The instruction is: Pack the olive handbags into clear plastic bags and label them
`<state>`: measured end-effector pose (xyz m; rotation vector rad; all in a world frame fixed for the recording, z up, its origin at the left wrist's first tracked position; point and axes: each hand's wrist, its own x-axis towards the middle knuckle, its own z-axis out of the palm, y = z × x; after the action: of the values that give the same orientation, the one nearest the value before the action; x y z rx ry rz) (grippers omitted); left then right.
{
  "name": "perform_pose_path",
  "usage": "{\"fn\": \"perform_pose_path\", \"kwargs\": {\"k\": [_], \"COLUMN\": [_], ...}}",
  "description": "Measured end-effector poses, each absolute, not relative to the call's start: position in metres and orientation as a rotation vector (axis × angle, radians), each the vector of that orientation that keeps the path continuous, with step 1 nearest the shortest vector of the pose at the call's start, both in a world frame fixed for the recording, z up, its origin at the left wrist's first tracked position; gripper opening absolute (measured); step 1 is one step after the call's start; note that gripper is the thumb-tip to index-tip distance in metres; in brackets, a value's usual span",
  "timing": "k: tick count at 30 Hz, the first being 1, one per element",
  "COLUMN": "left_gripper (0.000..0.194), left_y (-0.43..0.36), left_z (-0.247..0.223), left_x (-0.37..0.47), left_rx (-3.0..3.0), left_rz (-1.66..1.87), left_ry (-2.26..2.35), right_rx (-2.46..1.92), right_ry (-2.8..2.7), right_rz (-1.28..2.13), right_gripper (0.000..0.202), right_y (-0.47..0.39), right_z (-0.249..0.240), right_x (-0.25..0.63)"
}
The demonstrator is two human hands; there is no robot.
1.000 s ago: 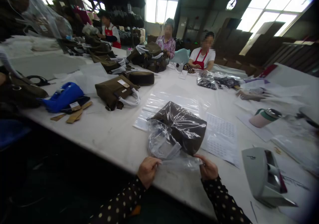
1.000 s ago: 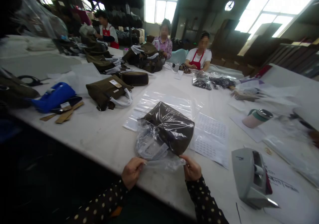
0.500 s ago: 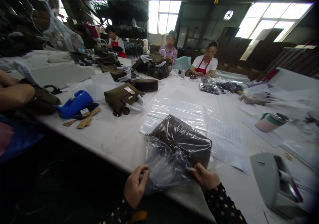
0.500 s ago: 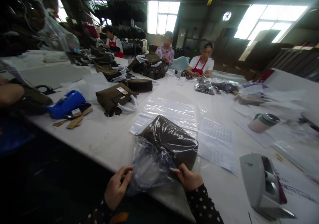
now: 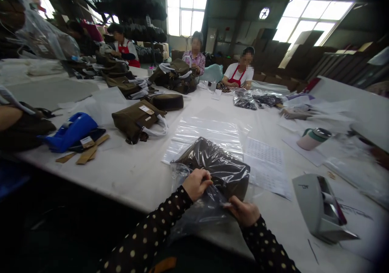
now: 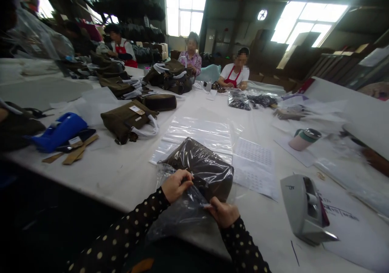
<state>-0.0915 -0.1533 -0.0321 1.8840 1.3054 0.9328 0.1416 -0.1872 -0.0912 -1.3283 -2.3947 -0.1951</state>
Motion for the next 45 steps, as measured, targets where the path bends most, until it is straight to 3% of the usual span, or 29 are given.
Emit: {"fn": "perform_pose_path", "kwargs": {"k": [6,12,17,20,23,28,36,42,45], "left_gripper": [0.010,0.010,0.011,0.025,0.042,0.056,0.050,0.054,0.058], "left_y": [-0.172,-0.151,-0.159,-0.195,-0.219,-0.206,-0.195,-0.189,-0.183], "left_z": [-0.023,-0.045,-0.040,-0.035,-0.061,-0.121,-0.109,-0.123,-0.135], "left_x": [-0.088,-0.098,-0.101,-0.091,-0.082,-0.086,-0.085,-0.087,-0.093], "left_rx": [1.782,1.692,1.717,2.065,2.483,2.447,2.361,2.325,2.264], "left_rz": [0.992,1.031,1.114,1.286,1.035,0.722,0.708,0.810,0.930], "left_ry": [1.393,1.625,1.735,1.653,1.554,1.812,1.832,1.789,1.715], "right_rx": [-1.328,-1.547,-1.690,-1.698,-1.706,-1.717,-1.662,-1.370,-1.525], "right_ry": [-2.334,-2.005,-1.967,-1.977,-1.977,-1.963,-1.858,-1.401,-0.914], "right_rz": [-0.113,0.205,0.130,0.085,0.060,0.170,0.318,0.304,0.131], "right_gripper": [0.046,0.046,0.049,0.050,0.051,0.050,0.043,0.016,0.025], "right_y": [-0.190,-0.198,-0.192,-0.188,-0.188,-0.192,-0.193,-0.211,-0.218], "right_z": [-0.089,-0.092,-0.091,-0.093,-0.098,-0.100,-0.092,-0.090,-0.075], "right_x": [0.147,0.155,0.137,0.128,0.126,0.129,0.123,0.224,0.320]}}
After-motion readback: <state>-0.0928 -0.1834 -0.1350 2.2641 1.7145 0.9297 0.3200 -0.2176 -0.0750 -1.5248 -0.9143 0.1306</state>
